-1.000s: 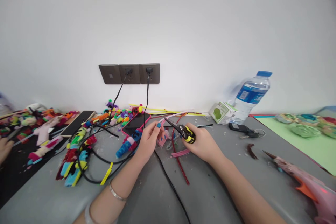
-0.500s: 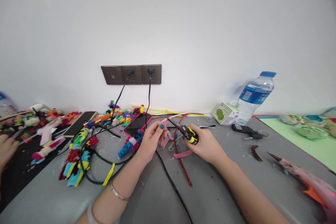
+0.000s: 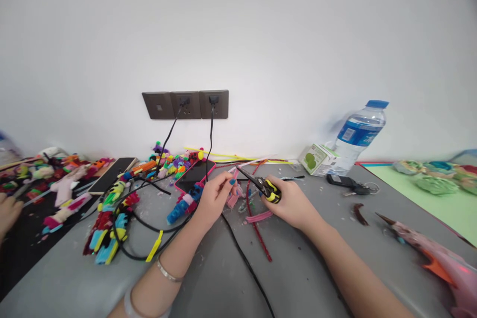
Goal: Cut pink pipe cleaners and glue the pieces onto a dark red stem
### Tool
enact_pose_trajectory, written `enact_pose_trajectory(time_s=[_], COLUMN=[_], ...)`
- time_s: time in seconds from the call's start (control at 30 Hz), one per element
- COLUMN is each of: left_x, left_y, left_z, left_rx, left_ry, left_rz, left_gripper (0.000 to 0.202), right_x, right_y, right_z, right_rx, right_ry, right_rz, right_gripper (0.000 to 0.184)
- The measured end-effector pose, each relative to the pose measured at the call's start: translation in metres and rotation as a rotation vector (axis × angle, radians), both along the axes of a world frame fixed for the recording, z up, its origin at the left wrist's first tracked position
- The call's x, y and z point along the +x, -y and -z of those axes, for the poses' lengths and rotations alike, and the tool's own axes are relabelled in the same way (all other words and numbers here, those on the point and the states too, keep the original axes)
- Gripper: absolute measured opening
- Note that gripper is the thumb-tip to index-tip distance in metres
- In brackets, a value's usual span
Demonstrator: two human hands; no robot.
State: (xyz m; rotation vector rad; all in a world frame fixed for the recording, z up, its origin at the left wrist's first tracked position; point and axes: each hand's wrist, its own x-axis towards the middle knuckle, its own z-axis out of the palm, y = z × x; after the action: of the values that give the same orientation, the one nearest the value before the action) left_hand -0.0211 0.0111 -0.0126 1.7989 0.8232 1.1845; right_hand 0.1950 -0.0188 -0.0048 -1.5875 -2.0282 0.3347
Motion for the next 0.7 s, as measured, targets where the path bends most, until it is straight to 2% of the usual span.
enact_pose_trajectory(time_s=[0.13,0.37,0.53,0.7], left_x=[0.001,0.003,0.003,-0.002], left_y=[0.001,0.003,0.001,0.001], left_z=[-0.001,-0.001,0.000,-0.004], left_rx=[0.080,0.040,0.008,0.057], left_ry=[-0.041,-0.001,-0.017,-0.185], left_rz=[-0.058,-0.226,-0.271,-0.305], left_gripper=[0.033,0.032,0.025,0.021], right_x=[-0.001,-0.001,0.009,0.025], right_y=[0.000,-0.002,-0.010,-0.020], right_z=[0.000,0.004,0.008,0.022], right_rx=[-0.003,0.074,0.157,0.178], right_ry=[0.005,-0.037,-0.121,0.014], right_rz=[0.003,0.053,0.249,0.422], right_gripper=[0.008,0.012,0.020,0.039])
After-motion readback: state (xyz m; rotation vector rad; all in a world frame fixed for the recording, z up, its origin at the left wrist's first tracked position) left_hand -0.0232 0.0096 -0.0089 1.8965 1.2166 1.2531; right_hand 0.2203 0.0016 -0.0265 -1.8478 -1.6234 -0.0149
